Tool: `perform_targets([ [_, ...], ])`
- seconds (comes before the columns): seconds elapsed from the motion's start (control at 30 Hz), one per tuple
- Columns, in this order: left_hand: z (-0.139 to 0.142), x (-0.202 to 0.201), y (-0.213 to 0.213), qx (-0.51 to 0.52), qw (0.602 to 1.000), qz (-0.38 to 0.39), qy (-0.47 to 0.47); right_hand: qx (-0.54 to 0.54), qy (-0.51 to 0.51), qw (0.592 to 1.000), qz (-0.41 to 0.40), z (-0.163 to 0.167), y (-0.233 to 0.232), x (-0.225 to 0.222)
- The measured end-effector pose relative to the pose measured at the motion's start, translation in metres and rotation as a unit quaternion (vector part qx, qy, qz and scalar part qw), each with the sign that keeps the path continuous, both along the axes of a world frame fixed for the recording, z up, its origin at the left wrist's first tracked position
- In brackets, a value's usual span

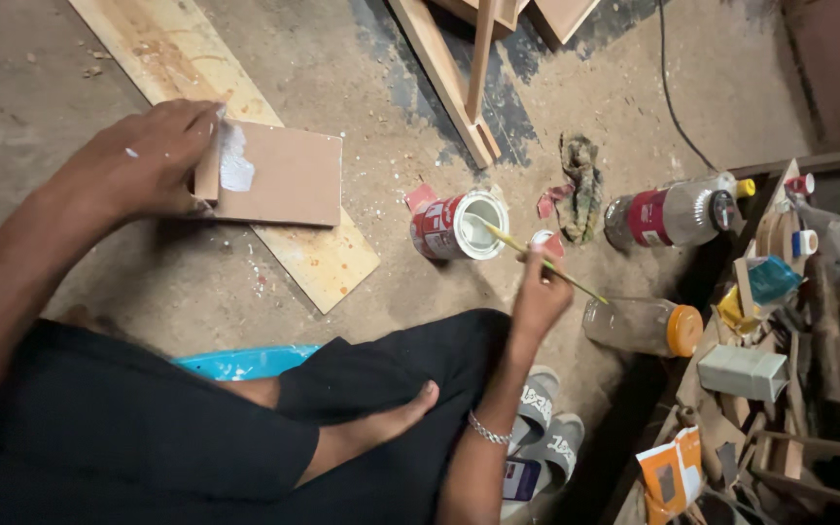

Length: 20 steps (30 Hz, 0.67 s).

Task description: The person paints a small wooden box with white paint using a paintbrush. They hold the box with one hand and apply paint to the interior and exterior surfaces, reorienting the box to cover all sides.

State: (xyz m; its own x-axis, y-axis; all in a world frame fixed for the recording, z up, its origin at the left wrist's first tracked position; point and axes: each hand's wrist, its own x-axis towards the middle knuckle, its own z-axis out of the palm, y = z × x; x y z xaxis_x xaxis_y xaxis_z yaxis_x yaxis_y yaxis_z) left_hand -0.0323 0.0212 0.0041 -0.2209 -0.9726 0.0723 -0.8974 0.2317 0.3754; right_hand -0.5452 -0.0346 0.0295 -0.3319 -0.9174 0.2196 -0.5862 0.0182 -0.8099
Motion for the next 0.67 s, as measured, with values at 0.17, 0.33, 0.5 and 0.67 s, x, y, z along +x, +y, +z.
perform_targets([
  [0.17, 0.0, 0.002, 0.004, 0.035, 0.996, 0.012, 0.082, -0.049, -0.113, 0.992, -0.024, 0.003, 0.017, -0.034],
  [0.33, -0.002, -0.013, 0.012, 0.071, 0.993, 0.051, 0.082, 0.021, -0.23, 0.968, -0.101, 0.021, 0.035, -0.026],
  [0.5, 0.0, -0.032, 0.028, 0.026, 0.984, 0.062, 0.164, -0.023, -0.262, 0.962, -0.078, 0.056, 0.051, 0.0],
  [0.67, 0.008, -0.049, 0.034, 0.017, 0.981, 0.069, 0.179, 0.022, -0.267, 0.963, -0.012, 0.039, 0.065, 0.056],
])
